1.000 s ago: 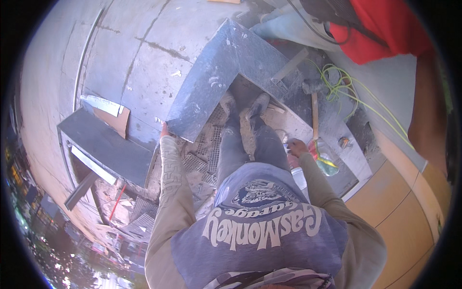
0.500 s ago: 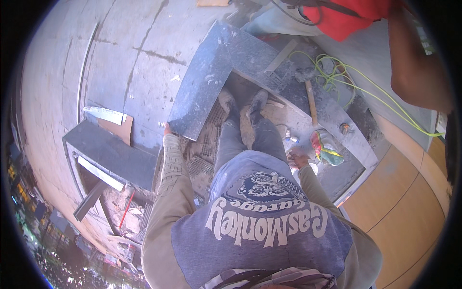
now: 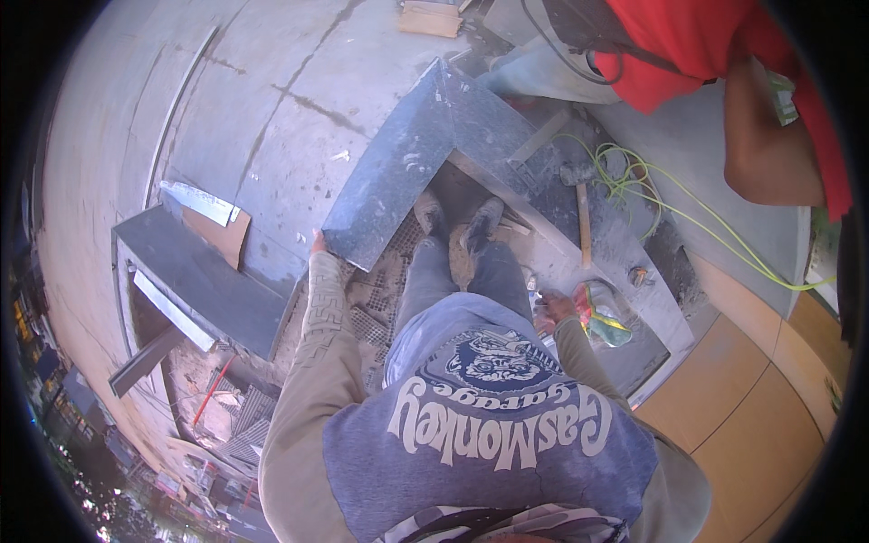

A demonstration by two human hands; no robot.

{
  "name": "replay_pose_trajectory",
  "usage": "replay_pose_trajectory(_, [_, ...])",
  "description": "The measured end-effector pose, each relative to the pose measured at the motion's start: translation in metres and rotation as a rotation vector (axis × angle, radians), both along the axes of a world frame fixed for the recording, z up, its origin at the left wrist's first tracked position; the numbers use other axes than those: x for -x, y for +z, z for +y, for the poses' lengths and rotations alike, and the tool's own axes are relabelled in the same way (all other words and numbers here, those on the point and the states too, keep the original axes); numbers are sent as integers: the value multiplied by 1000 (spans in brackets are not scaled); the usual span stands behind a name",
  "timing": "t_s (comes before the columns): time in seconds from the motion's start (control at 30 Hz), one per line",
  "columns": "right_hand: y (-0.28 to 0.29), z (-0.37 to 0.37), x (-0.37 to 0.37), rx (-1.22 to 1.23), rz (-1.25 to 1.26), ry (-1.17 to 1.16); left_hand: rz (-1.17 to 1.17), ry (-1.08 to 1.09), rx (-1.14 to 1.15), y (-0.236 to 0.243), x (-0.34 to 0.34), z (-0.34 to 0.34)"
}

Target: The person uses an angle grinder to cut a large rectangular tile on a construction site. They reposition the tile and continue cutting along a marked line, generating dust. The person briefly pauses to spray the tile with water before resuming the cut.

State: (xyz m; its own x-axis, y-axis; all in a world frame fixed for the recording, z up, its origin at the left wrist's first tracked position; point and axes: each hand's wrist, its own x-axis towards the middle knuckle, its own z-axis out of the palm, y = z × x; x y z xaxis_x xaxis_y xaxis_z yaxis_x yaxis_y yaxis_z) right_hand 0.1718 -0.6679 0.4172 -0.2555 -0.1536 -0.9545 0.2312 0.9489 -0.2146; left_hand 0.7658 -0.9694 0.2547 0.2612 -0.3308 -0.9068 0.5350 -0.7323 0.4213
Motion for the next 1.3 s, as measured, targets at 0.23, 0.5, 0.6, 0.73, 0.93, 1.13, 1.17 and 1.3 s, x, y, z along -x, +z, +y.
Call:
replay_pose_trajectory(0.23, [23,-28,-13,-45,56,90,13,-17,-43,2,0,7])
replay_pose_trajectory(0.5, [-11,-5,-10,-1,33,-31,37,-85,-58,-5,5,2])
replay_pose_trajectory(0.6, [-25,-5,-20,4,44,21,109,-48,-21,-8,-19,1])
replay_pose_trajectory(0.73, [-30,5,-18,0,136,113,51,-50,-34,-3,1,5])
replay_pose_trajectory(0.93, [-68,-113,-41,399,536,683,38,-36,-62,-11,-22,1])
replay_pose_trajectory(1.13, [-71,-407,-77,967,716,467,-63,-43,-189,7,-4,6])
replay_pose_trajectory(1.17, [-73,-451,-82,996,776,481,-63,-35,-185,12,-4,8])
replay_pose_trajectory(1.3, [-60,-584,-100,662,845,602,-73,-5,-240,34,10,6])
